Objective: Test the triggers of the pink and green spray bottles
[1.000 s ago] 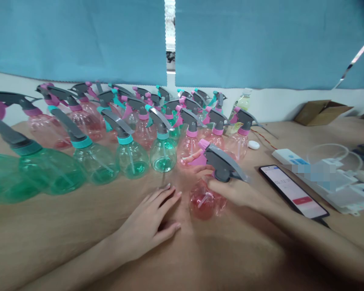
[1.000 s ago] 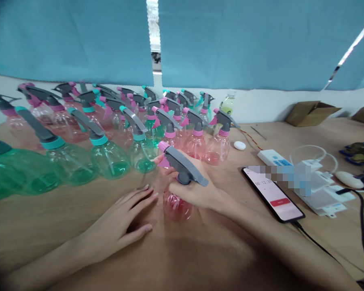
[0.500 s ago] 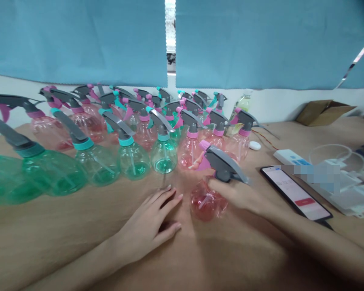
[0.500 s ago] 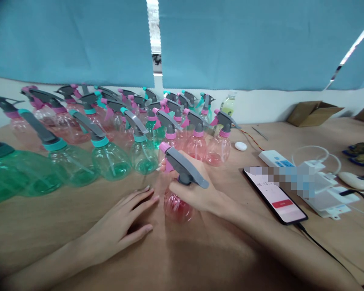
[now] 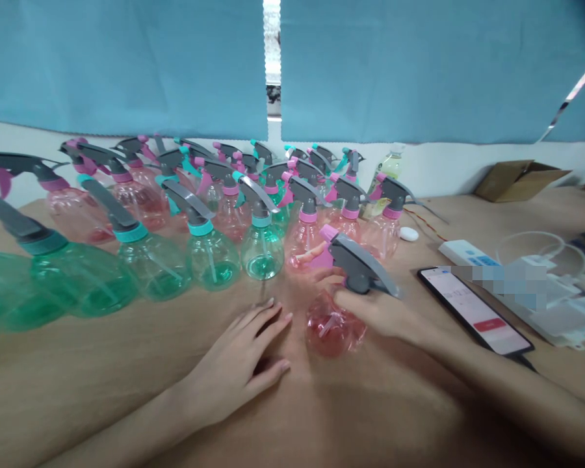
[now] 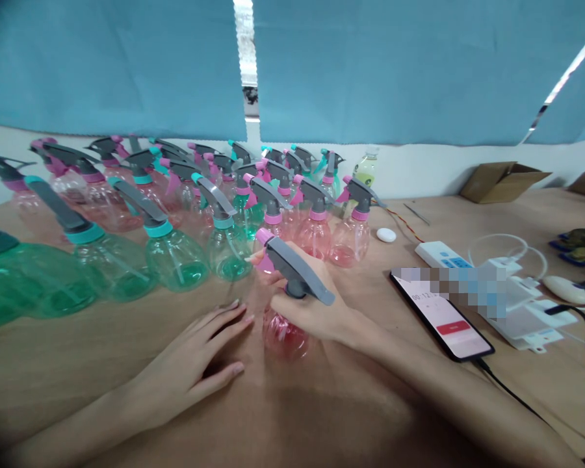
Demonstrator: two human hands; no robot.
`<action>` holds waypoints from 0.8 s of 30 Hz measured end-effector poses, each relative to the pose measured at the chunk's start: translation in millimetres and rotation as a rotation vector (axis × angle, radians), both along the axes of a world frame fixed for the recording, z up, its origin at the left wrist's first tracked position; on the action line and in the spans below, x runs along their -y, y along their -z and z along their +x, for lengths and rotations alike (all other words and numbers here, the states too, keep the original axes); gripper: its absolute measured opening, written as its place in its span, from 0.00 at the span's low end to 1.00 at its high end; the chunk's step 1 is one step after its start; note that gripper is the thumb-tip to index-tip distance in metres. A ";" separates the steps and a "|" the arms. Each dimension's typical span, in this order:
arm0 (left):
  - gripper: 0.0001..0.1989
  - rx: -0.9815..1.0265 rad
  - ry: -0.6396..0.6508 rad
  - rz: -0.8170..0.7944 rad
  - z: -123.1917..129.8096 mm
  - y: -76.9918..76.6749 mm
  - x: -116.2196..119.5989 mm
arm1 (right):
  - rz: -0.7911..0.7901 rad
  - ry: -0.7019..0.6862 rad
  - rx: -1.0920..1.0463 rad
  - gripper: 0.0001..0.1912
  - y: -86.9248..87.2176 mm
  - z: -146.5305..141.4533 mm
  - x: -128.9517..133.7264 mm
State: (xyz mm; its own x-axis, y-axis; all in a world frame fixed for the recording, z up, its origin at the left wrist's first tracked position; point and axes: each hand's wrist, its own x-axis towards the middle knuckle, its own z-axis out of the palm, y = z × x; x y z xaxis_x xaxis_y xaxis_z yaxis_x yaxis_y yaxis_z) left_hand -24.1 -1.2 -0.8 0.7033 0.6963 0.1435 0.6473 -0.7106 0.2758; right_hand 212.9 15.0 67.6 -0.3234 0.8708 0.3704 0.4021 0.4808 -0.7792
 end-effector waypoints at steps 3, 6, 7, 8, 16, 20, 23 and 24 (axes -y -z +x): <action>0.28 -0.034 0.001 0.001 -0.1 -1.1 0.6 | -0.105 0.091 -0.006 0.02 -0.5 -0.9 1.1; 0.28 -0.060 0.000 0.006 -0.3 -1.1 1.0 | -0.139 0.177 0.020 0.02 -3.3 -1.9 3.1; 0.28 -0.064 0.001 0.007 -0.3 -0.8 1.0 | -0.137 0.190 0.020 0.01 -4.2 -2.2 3.6; 0.28 -0.066 0.003 0.008 -0.3 -0.4 0.9 | -0.132 0.195 0.017 0.01 -5.0 -2.5 3.9; 0.27 -0.076 0.012 0.021 0.3 -0.2 0.7 | -0.120 0.110 -0.022 0.05 -1.6 -1.7 2.2; 0.27 -0.091 0.017 0.018 1.3 -1.2 0.8 | -0.094 0.114 -0.048 0.06 -2.1 -2.0 2.3; 0.27 -0.097 0.014 0.019 1.6 -1.8 0.6 | -0.074 0.124 -0.034 0.06 -3.7 -2.4 3.0; 0.27 -0.096 0.015 0.020 1.5 -1.8 0.6 | -0.065 0.135 -0.011 0.06 -3.9 -2.5 3.2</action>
State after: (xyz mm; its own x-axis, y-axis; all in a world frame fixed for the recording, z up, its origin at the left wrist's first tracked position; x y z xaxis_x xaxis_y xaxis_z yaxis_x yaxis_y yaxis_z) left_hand -22.7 -1.8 0.9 0.7249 0.6831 0.0888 0.6592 -0.7253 0.1984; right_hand 210.5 11.8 71.5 -0.1982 0.9282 0.3148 0.4507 0.3715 -0.8117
